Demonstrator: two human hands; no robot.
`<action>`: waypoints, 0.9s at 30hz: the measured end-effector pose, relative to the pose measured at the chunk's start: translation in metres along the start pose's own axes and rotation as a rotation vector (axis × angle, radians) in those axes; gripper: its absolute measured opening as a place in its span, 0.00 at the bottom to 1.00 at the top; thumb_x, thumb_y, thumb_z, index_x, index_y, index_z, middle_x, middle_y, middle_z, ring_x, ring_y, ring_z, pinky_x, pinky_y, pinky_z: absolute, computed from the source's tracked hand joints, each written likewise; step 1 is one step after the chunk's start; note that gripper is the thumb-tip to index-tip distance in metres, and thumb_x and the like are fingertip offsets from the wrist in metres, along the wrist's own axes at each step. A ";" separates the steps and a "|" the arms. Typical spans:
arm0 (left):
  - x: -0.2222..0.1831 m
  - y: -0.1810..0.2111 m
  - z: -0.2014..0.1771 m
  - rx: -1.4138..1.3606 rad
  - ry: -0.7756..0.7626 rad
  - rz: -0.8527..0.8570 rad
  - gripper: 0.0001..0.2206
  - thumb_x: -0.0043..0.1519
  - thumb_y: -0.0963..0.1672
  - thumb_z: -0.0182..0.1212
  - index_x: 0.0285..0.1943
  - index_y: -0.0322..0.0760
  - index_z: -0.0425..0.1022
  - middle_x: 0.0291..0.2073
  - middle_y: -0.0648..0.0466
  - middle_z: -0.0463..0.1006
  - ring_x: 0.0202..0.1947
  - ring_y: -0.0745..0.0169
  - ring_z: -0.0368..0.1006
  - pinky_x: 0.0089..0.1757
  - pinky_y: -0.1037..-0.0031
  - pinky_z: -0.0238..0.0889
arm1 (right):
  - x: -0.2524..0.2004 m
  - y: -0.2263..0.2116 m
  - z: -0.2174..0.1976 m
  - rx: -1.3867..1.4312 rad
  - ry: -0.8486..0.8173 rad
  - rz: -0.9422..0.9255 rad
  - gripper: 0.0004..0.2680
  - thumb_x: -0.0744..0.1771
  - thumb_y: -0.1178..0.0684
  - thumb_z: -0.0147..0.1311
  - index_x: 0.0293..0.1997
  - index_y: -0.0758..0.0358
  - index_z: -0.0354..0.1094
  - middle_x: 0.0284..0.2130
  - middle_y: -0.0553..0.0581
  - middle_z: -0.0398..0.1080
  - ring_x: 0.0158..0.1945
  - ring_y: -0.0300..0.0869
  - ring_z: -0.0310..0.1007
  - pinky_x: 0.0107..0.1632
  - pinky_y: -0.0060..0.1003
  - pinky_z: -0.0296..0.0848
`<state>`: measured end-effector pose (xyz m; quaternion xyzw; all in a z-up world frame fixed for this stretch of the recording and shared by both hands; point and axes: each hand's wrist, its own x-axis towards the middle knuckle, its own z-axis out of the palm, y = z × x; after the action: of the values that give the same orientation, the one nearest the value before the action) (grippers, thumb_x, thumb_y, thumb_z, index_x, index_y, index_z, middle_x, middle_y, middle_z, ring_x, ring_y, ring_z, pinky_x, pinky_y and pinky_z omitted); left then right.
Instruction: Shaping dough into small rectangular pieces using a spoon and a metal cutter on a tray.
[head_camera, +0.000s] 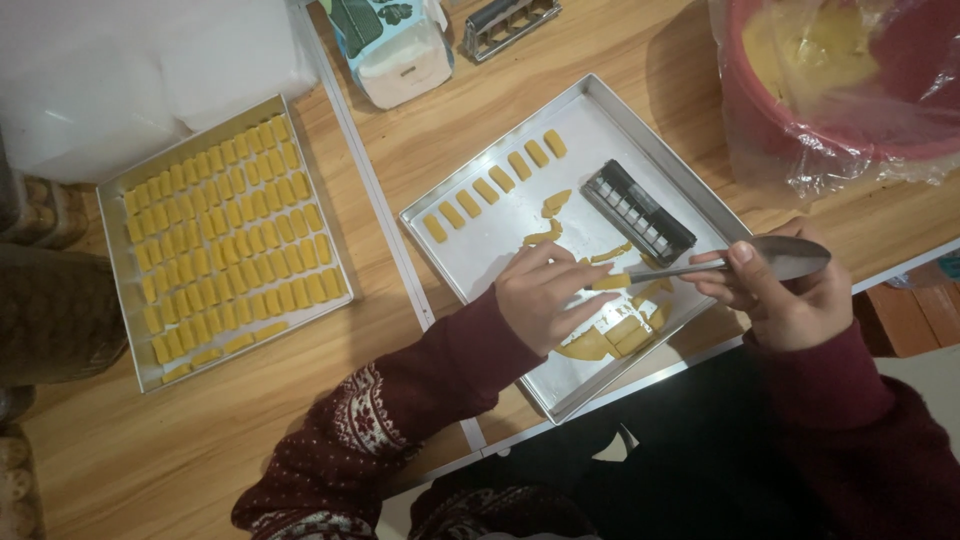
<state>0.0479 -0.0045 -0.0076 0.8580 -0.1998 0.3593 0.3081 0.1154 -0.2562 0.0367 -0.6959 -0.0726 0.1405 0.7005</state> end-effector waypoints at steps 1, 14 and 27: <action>0.003 -0.001 -0.003 0.000 0.000 0.001 0.10 0.56 0.45 0.77 0.41 0.35 0.86 0.32 0.53 0.86 0.32 0.56 0.78 0.30 0.70 0.68 | -0.001 -0.001 0.002 0.000 0.000 -0.001 0.03 0.69 0.60 0.52 0.38 0.65 0.64 0.33 0.75 0.76 0.35 0.57 0.82 0.36 0.39 0.84; 0.000 0.003 0.001 0.006 0.028 -0.046 0.11 0.57 0.47 0.75 0.43 0.39 0.85 0.32 0.56 0.86 0.36 0.58 0.77 0.37 0.65 0.67 | -0.002 -0.003 0.008 0.066 -0.019 0.028 0.07 0.70 0.58 0.49 0.40 0.75 0.67 0.40 0.78 0.75 0.42 0.61 0.82 0.43 0.39 0.83; 0.002 0.002 0.002 -0.015 0.066 -0.023 0.07 0.55 0.44 0.78 0.39 0.39 0.86 0.33 0.56 0.86 0.35 0.59 0.77 0.36 0.66 0.67 | -0.006 -0.018 0.023 0.072 0.033 0.092 0.06 0.69 0.56 0.52 0.37 0.65 0.59 0.39 0.75 0.77 0.42 0.58 0.82 0.42 0.38 0.84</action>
<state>0.0487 -0.0077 -0.0063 0.8454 -0.1824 0.3826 0.3252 0.1050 -0.2358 0.0553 -0.6750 -0.0237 0.1637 0.7190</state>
